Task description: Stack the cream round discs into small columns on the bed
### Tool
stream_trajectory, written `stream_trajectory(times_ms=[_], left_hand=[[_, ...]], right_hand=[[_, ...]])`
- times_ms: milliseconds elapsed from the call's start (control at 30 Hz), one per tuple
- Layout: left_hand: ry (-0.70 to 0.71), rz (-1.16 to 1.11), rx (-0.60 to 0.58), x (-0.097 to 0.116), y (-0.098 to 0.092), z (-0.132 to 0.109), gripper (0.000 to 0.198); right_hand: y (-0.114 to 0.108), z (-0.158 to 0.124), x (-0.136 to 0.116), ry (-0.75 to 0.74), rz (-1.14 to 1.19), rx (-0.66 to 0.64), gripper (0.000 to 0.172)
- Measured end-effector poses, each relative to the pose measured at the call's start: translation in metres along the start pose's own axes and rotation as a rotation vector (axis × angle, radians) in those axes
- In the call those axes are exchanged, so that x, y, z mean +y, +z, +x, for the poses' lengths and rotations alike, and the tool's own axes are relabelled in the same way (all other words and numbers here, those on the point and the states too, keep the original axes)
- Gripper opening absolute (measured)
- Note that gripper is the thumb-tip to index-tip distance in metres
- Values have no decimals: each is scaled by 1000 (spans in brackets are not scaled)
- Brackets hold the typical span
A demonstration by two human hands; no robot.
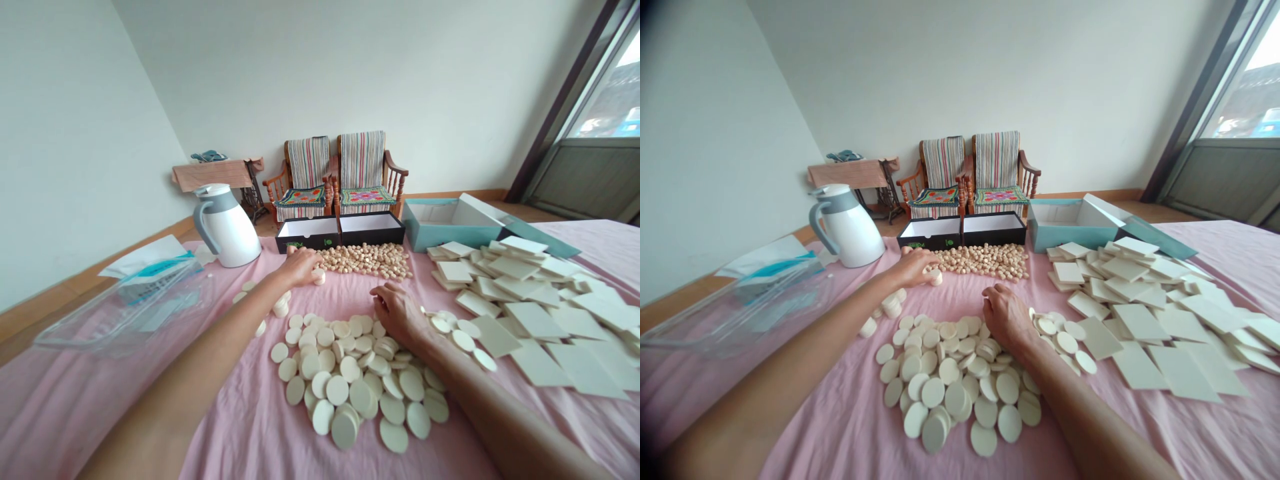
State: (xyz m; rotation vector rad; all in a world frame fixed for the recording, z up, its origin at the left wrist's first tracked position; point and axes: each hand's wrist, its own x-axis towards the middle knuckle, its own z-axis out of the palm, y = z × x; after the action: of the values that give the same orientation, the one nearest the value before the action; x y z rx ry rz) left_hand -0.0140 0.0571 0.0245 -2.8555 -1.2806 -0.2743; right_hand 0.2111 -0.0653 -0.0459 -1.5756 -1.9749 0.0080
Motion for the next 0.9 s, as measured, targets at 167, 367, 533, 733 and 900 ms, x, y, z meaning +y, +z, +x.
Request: stream_trajectory(times_ms=[167, 367, 533, 733, 900], left_hand=[[111, -106, -73, 34, -10, -26, 13], [301, -279, -265, 68, -4, -56, 26], [355, -303, -228, 69, 2, -63, 36], [236, -259, -113, 64, 12, -59, 25], [-54, -110, -7, 46, 31, -50, 12]], right_hand=[[2, 0, 1, 0, -14, 3, 27], [3, 0, 3, -3, -20, 4, 26], [3, 0, 3, -4, -26, 8, 26], [3, 0, 2, 1, -42, -4, 26], [3, 0, 2, 1, -48, -6, 27]])
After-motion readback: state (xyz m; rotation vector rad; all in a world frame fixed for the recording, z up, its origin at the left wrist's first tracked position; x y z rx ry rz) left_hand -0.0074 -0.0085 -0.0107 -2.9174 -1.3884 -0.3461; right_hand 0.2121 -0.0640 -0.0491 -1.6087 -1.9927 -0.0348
